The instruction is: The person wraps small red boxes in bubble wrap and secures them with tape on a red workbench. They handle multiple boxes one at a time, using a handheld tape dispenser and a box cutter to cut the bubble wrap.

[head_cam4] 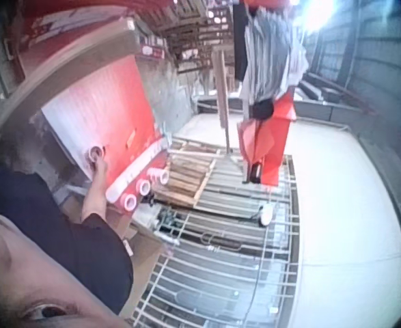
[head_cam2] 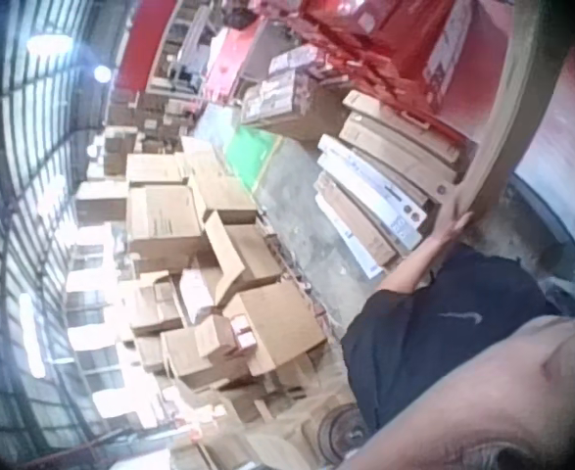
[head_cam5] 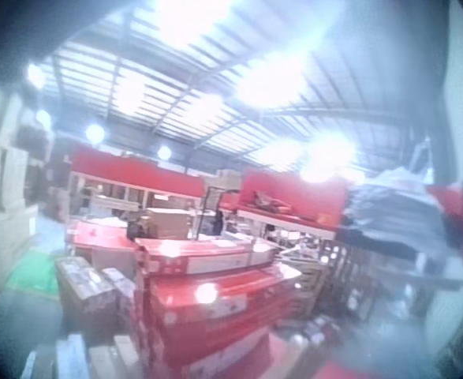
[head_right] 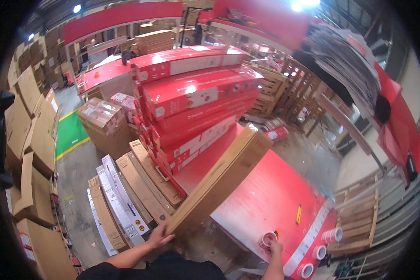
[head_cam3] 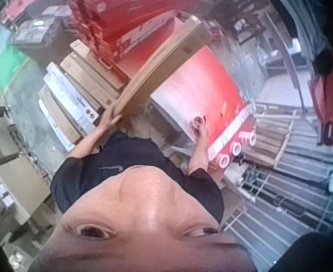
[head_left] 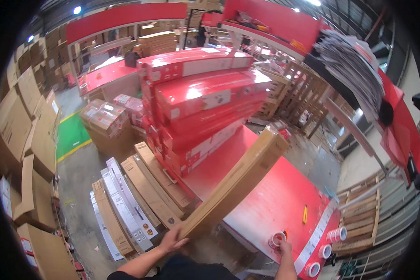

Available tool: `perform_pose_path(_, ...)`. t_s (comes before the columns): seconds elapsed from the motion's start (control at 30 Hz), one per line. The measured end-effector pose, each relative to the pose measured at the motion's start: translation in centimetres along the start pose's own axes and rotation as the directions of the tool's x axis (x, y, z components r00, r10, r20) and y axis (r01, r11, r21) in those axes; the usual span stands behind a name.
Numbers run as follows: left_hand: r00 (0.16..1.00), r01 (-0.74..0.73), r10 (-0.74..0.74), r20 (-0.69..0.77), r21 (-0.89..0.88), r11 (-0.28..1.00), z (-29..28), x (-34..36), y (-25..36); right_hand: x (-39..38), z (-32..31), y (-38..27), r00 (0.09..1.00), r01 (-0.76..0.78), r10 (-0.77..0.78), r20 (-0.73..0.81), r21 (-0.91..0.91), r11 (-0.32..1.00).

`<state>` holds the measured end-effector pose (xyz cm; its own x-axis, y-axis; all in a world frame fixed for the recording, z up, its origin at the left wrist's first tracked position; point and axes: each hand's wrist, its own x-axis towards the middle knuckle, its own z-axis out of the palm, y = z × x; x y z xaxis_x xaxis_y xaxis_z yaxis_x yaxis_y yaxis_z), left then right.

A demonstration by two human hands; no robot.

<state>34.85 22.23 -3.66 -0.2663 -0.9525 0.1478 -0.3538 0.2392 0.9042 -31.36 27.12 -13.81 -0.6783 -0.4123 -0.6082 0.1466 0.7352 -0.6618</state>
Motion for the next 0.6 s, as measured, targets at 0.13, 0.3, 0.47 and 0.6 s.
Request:
perform_pose_path(0.13, 0.865, 0.319, -0.074, 0.496, -0.430, 0.844, 13.1, 8.6, 1.0, -6.1, -2.1, 3.7, 0.988, 0.025, -0.066, 0.136, 0.284, 0.959)
perform_pose_path(0.3, 0.896, 0.238, -0.196, 0.398, -0.058, 0.970, 30.1, 8.7, 0.5, -14.9, -4.8, 12.1, 0.976, 0.191, -0.218, -0.032, 0.611, 0.768)
perform_pose_path(0.47, 0.771, 0.120, -0.275, 0.575, 0.292, 0.949, 35.2, 4.3, 8.3, -25.7, -9.4, 13.1, 0.935, 0.341, -0.347, -0.077, 0.470, 0.814)
perform_pose_path(0.6, 0.706, 0.165, -0.191, 0.682, 0.104, 0.981, 33.8, 2.4, 16.6, -33.0, -11.9, 11.4, 0.616, 0.729, -0.762, -0.202, -0.221, 0.648)
